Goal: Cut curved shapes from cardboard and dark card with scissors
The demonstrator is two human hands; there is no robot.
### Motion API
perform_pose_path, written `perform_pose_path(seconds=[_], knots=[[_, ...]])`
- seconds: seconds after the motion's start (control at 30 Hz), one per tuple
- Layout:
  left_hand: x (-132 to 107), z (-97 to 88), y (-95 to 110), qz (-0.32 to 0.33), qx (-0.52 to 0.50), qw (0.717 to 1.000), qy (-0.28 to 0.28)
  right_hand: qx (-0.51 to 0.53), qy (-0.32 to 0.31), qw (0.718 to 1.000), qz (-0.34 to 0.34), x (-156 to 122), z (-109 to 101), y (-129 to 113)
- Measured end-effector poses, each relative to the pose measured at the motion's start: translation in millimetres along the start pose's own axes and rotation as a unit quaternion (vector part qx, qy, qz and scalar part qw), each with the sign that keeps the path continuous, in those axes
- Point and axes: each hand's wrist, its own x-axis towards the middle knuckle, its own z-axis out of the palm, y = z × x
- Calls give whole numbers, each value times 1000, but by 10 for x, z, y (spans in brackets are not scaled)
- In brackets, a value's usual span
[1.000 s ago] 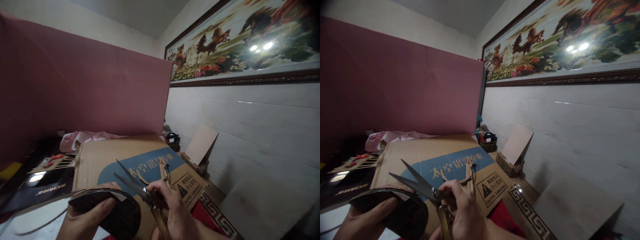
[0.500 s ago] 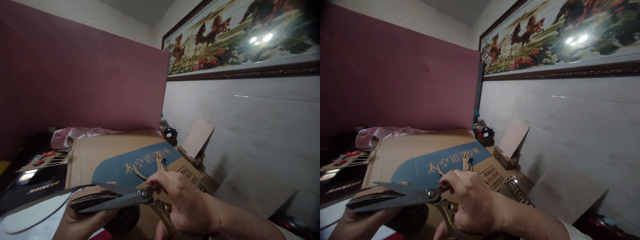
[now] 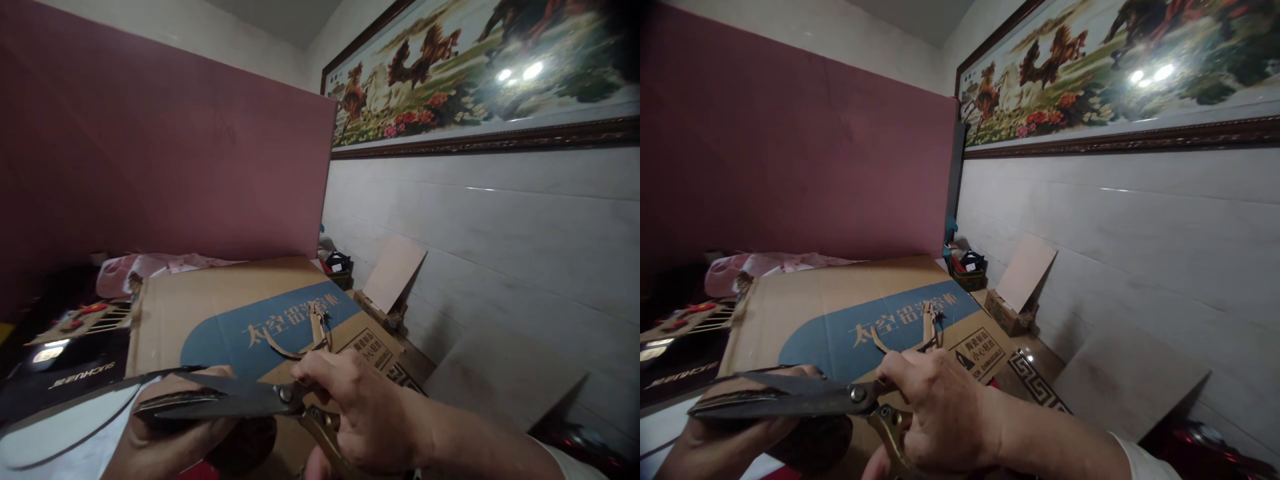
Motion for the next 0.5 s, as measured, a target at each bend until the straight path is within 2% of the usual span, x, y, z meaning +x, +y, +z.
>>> perform_pose_path(seconds=[0.2, 0.33, 0.43, 0.5], knots=[[-7, -37, -40, -114, -55, 992, -4, 66, 57, 996, -2, -16, 154, 34], [76, -93, -72, -75, -66, 994, -54, 134, 90, 986, 39, 19, 134, 15], [98, -89, -50, -47, -76, 993, -77, 161, 36, 982, 87, 53, 10, -16], [74, -64, -15, -75, -72, 994, -35, 171, -6, 981, 95, 63, -67, -34]])
